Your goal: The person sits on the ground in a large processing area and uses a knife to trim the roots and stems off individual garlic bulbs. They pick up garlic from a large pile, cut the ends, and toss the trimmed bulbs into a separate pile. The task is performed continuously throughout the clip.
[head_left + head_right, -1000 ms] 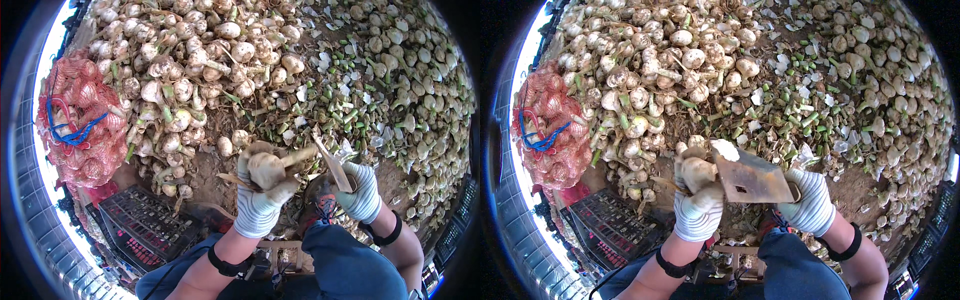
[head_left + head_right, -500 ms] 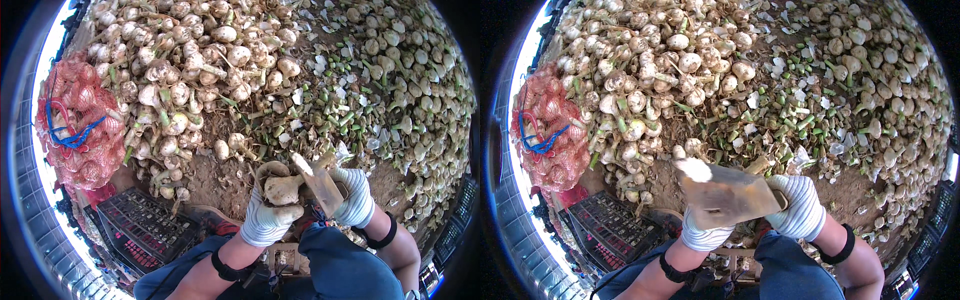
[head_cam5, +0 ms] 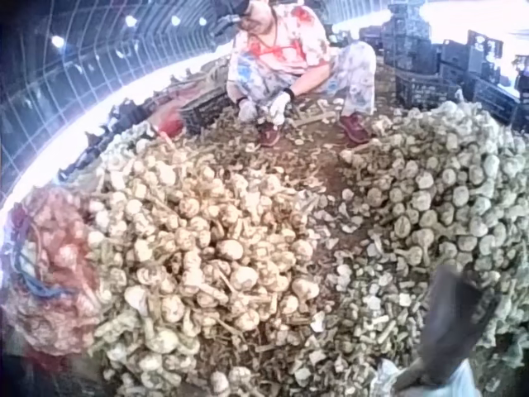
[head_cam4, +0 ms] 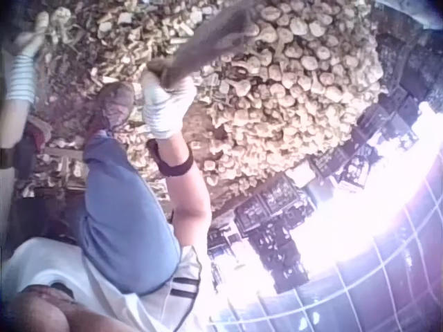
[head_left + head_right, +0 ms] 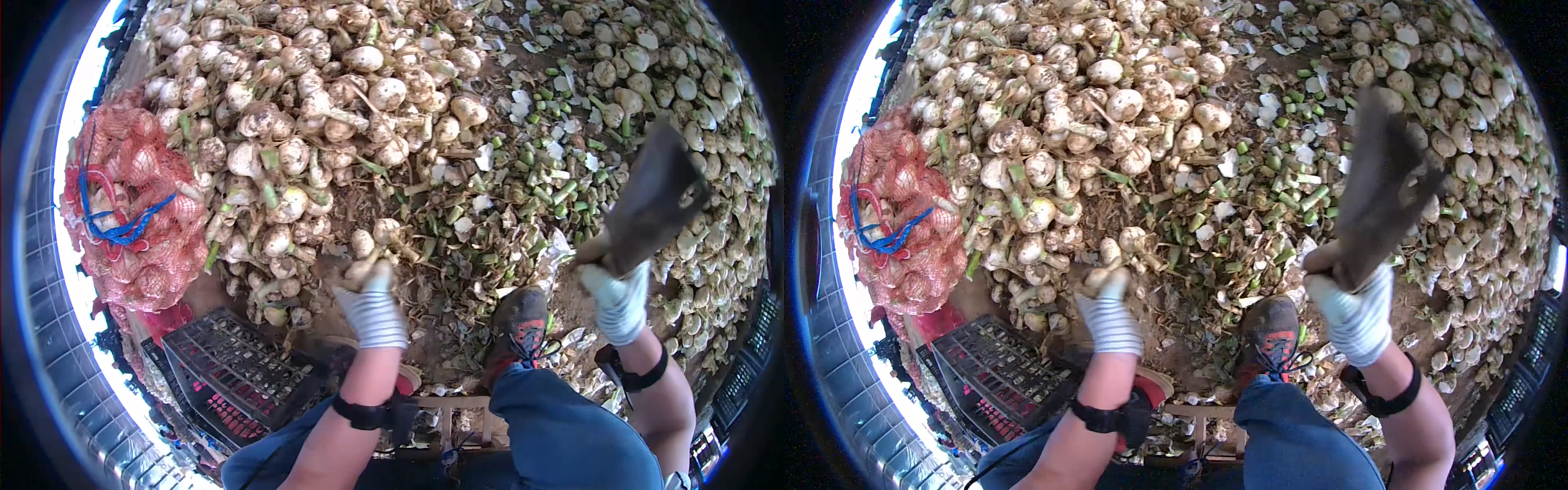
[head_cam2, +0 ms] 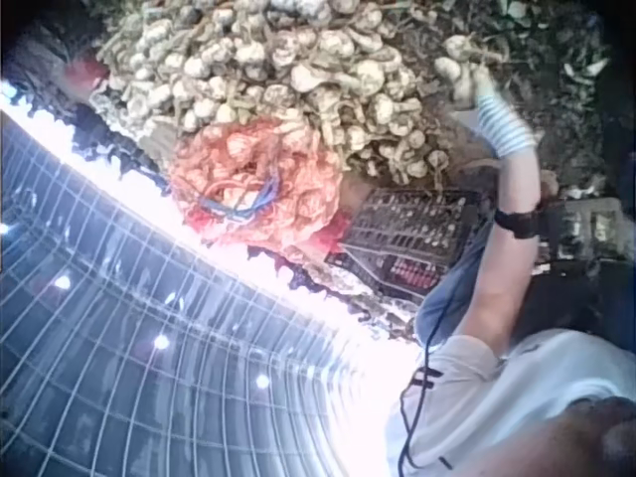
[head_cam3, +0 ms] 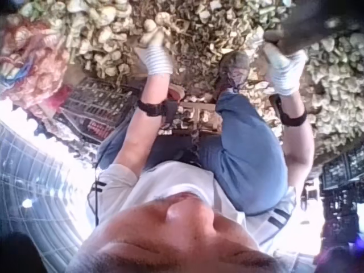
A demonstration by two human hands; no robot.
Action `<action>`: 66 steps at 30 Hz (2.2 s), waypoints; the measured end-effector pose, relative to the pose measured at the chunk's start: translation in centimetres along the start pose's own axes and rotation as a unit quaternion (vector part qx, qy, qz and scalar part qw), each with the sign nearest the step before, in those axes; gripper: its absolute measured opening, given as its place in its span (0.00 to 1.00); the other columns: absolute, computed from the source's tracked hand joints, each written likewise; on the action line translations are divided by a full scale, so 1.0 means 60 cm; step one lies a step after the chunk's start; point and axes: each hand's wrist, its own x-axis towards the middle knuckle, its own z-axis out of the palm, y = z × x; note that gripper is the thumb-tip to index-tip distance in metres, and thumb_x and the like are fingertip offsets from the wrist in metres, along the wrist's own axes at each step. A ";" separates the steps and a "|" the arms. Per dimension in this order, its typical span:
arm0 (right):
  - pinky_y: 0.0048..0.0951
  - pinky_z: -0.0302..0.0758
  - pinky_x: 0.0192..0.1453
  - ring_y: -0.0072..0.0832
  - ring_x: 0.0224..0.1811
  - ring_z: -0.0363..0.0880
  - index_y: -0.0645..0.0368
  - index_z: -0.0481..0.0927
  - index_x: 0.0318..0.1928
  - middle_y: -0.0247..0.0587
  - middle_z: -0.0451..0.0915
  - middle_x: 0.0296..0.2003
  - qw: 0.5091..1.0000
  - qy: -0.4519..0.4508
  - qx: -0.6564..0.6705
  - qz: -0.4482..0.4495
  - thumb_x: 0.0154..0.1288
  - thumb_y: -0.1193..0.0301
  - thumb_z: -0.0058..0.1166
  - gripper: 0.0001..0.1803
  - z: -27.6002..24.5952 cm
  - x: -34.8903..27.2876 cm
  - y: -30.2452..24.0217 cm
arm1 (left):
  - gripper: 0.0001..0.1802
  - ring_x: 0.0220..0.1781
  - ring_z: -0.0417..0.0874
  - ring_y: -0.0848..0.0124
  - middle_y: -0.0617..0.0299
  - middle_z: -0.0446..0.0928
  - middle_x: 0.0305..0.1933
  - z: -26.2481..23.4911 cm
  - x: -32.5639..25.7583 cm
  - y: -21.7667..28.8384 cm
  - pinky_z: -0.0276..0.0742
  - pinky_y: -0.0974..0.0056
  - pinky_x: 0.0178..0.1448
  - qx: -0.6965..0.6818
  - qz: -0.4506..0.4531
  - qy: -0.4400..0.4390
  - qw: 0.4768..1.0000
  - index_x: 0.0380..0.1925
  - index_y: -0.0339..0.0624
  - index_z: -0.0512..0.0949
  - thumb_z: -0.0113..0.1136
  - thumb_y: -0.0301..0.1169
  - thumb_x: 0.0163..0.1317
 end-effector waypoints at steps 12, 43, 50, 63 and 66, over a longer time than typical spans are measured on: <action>0.18 0.63 0.21 0.16 0.17 0.69 0.64 0.79 0.33 0.30 0.74 0.19 0.995 0.095 -0.015 0.026 0.51 0.78 0.53 0.07 -0.009 -0.027 -0.039 | 0.45 0.36 0.78 0.66 0.48 0.70 0.48 -0.016 0.086 -0.033 0.79 0.66 0.31 0.185 0.067 0.147 0.969 0.64 0.37 0.50 0.67 0.27 0.50; 0.41 0.70 0.25 0.44 0.20 0.72 0.55 0.72 0.20 0.41 0.69 0.16 0.810 -0.289 -0.400 -0.317 0.35 0.71 0.56 0.08 0.046 -0.013 -0.002 | 0.19 0.43 0.81 0.69 0.55 0.77 0.44 0.060 -0.074 0.081 0.80 0.63 0.50 0.070 -0.021 -0.367 0.927 0.52 0.40 0.70 0.58 0.30 0.60; 0.23 0.71 0.29 0.18 0.23 0.73 0.61 0.79 0.38 0.35 0.75 0.20 0.975 -0.182 -0.123 -0.023 0.51 0.72 0.59 0.12 0.048 -0.023 0.019 | 0.60 0.54 0.78 0.60 0.49 0.73 0.57 0.066 -0.080 0.115 0.69 0.59 0.63 0.222 0.174 -0.489 0.826 0.69 0.40 0.39 0.74 0.32 0.45; 0.23 0.74 0.49 0.17 0.43 0.74 0.69 0.70 0.55 0.37 0.79 0.40 0.957 -0.252 0.092 0.110 0.54 0.65 0.68 0.32 0.067 -0.021 0.006 | 0.54 0.47 0.77 0.53 0.46 0.73 0.48 0.061 -0.104 0.073 0.73 0.53 0.51 0.371 0.302 -0.297 0.827 0.58 0.32 0.61 0.78 0.46 0.33; 0.25 0.75 0.51 0.20 0.46 0.75 0.70 0.69 0.56 0.40 0.79 0.45 0.957 -0.229 0.133 0.116 0.53 0.64 0.69 0.35 0.069 -0.028 0.019 | 0.55 0.47 0.77 0.51 0.46 0.73 0.48 0.071 -0.112 0.068 0.72 0.53 0.52 0.349 0.355 -0.282 0.820 0.59 0.30 0.60 0.78 0.47 0.34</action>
